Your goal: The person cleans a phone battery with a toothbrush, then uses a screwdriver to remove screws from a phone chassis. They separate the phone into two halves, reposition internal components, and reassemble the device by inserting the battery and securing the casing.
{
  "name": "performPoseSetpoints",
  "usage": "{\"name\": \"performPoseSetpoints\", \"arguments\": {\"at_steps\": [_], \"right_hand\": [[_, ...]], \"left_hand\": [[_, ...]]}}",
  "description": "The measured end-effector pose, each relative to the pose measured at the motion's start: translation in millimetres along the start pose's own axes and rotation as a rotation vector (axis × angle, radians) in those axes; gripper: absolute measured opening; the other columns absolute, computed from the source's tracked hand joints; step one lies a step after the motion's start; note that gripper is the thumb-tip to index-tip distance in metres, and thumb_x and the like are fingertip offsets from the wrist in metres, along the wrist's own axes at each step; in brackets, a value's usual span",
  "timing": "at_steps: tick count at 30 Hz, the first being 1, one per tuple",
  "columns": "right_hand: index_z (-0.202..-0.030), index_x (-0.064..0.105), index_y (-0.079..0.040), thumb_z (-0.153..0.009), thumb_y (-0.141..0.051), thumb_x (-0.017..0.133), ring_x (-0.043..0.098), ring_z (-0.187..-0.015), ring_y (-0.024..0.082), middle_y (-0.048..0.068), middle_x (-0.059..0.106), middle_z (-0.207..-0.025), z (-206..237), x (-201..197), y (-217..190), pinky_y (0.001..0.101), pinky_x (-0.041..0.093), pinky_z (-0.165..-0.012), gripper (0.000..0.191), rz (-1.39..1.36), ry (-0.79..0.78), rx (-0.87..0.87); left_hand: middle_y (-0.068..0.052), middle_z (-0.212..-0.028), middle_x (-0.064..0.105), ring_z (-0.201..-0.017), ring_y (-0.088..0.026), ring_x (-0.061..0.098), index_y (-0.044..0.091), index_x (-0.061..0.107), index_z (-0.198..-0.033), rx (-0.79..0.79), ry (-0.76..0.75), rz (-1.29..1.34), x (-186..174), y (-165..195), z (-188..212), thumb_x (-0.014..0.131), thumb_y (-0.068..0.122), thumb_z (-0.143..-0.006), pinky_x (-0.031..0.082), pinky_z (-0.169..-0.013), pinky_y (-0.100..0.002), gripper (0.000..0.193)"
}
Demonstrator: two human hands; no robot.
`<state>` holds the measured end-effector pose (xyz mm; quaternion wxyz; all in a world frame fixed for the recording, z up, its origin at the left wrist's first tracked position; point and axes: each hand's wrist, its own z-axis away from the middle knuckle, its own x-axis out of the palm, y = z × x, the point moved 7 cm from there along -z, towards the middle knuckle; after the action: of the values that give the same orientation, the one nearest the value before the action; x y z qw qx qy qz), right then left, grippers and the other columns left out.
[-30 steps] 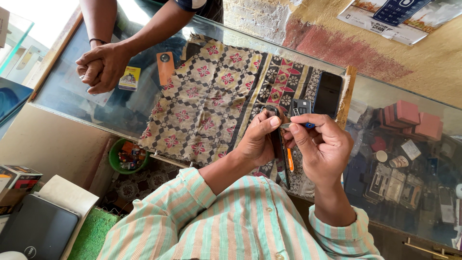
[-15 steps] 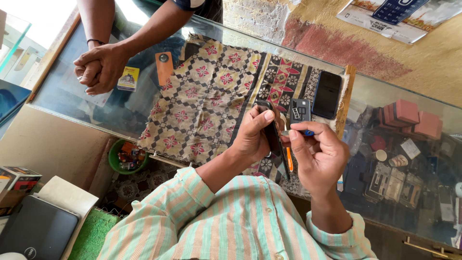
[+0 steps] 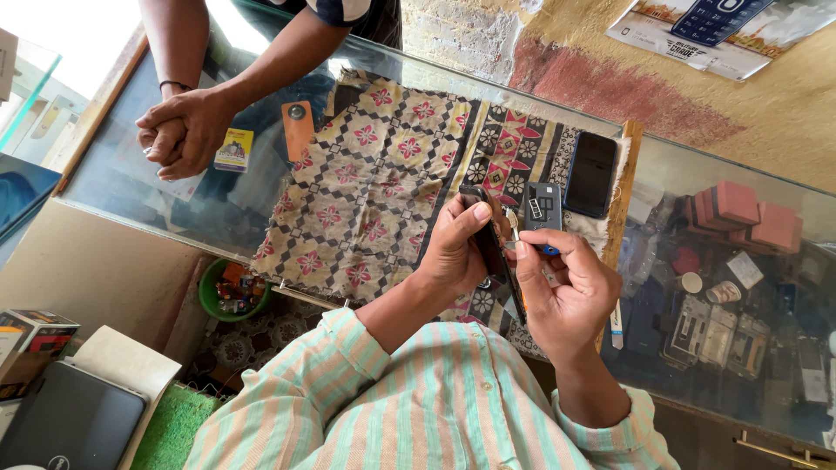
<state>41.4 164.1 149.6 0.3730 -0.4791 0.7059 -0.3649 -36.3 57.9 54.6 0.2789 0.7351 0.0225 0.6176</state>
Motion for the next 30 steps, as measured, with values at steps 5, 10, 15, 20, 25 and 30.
{"name": "performPoseSetpoints", "arguments": {"at_steps": [5,10,15,20,25,30], "right_hand": [[-0.109,0.070,0.004,-0.101,-0.003,0.071,0.072,-0.083,0.008,0.008,0.075,-0.091,-3,-1,-6,0.0198,0.057,-0.072,0.011,0.120,-0.004,-0.024],[-0.109,0.069,0.005,-0.101,-0.003,0.071,0.074,-0.090,0.012,0.009,0.074,-0.095,-3,2,-14,0.0232,0.061,-0.079,0.011,0.126,-0.001,-0.052],[-0.110,0.069,0.006,-0.100,-0.002,0.070,0.075,-0.090,0.012,0.009,0.073,-0.096,0,5,-19,0.0244,0.062,-0.080,0.012,0.130,0.015,-0.051],[-0.110,0.069,0.005,-0.100,-0.002,0.072,0.073,-0.089,0.011,0.009,0.073,-0.095,4,5,-20,0.0247,0.062,-0.080,0.012,0.117,0.033,-0.048],[-0.110,0.069,0.005,-0.101,-0.002,0.072,0.072,-0.087,0.011,0.009,0.073,-0.094,4,4,-23,0.0242,0.061,-0.080,0.012,0.150,0.030,-0.074],[-0.109,0.069,0.005,-0.099,-0.001,0.074,0.074,-0.087,0.013,0.010,0.074,-0.094,4,6,-29,0.0244,0.060,-0.078,0.013,0.245,0.048,-0.161]], "left_hand": [[-0.007,-0.079,0.059,-0.076,-0.016,0.058,0.005,0.057,-0.086,-0.006,-0.027,0.032,3,1,1,0.080,0.029,-0.091,0.053,-0.068,-0.032,0.034],[-0.004,-0.078,0.056,-0.076,-0.015,0.056,0.009,0.053,-0.087,0.018,-0.041,0.076,5,0,0,0.079,0.027,-0.091,0.050,-0.068,-0.031,0.032],[-0.003,-0.078,0.055,-0.074,-0.014,0.055,0.010,0.051,-0.089,0.028,-0.075,0.110,5,0,-1,0.079,0.026,-0.093,0.049,-0.066,-0.030,0.032],[-0.003,-0.078,0.055,-0.073,-0.015,0.055,0.009,0.052,-0.090,0.019,-0.101,0.142,5,-2,1,0.080,0.026,-0.092,0.050,-0.065,-0.030,0.032],[-0.003,-0.078,0.056,-0.074,-0.016,0.057,0.009,0.052,-0.091,0.015,-0.099,0.157,5,-2,2,0.081,0.026,-0.092,0.050,-0.066,-0.030,0.033],[-0.003,-0.079,0.057,-0.075,-0.015,0.057,0.008,0.054,-0.093,0.011,-0.118,0.188,7,-2,2,0.082,0.025,-0.092,0.051,-0.067,-0.030,0.033]]}}
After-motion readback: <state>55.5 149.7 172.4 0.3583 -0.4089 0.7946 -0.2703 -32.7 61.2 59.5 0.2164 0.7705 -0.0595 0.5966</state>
